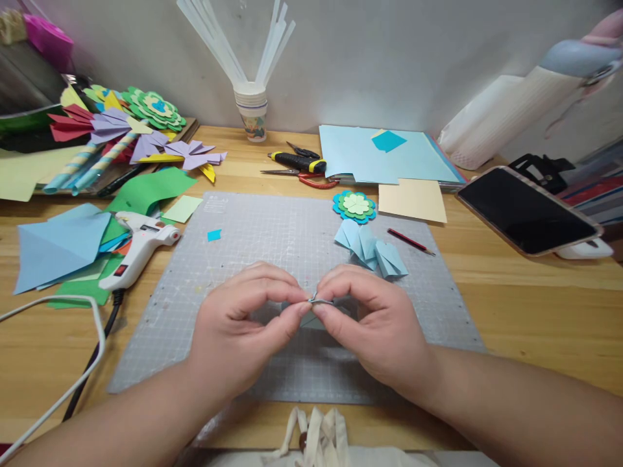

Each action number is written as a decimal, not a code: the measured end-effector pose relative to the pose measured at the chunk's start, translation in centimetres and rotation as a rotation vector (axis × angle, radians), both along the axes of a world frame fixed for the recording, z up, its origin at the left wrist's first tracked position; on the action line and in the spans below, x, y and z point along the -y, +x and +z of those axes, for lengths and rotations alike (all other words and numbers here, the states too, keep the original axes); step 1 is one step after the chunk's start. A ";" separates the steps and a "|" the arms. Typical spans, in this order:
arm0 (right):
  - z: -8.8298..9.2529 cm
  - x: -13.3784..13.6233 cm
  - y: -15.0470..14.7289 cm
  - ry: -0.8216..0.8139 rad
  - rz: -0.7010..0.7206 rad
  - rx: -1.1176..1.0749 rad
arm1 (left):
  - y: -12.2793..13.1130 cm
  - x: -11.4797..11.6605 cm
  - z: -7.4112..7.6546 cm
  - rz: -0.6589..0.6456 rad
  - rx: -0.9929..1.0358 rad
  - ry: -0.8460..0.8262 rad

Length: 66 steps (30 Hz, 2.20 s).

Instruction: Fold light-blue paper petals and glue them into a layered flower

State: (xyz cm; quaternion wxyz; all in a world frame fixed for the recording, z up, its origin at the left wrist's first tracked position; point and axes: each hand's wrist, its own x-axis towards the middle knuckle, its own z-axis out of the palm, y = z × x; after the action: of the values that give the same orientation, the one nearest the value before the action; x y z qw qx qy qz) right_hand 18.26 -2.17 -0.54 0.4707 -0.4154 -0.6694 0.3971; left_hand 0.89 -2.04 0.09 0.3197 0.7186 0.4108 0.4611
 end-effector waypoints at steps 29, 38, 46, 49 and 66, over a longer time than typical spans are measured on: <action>-0.3 -0.2 -0.5 -0.827 0.305 -0.513 | -1.8 0.3 0.4 0.106 -0.501 0.637; -0.7 -0.1 -0.2 -0.595 0.129 -0.195 | -1.1 -0.8 -0.3 0.153 0.019 -0.111; -1.2 0.1 0.0 -0.547 0.128 -0.135 | -0.8 -1.4 0.0 -0.019 0.409 -0.784; -0.9 0.1 -0.1 -0.545 0.132 -0.135 | -0.7 -1.3 0.1 -0.008 0.458 -0.813; -0.9 0.2 -0.1 -0.499 0.122 -0.136 | -0.8 -1.3 -0.2 -0.115 0.481 -0.958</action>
State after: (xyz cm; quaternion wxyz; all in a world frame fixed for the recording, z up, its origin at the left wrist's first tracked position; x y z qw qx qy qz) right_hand 18.17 -2.39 -1.40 0.3729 -0.4498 -0.5415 0.6045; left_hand 0.09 -0.71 -0.11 0.7213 0.3878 0.4506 0.3554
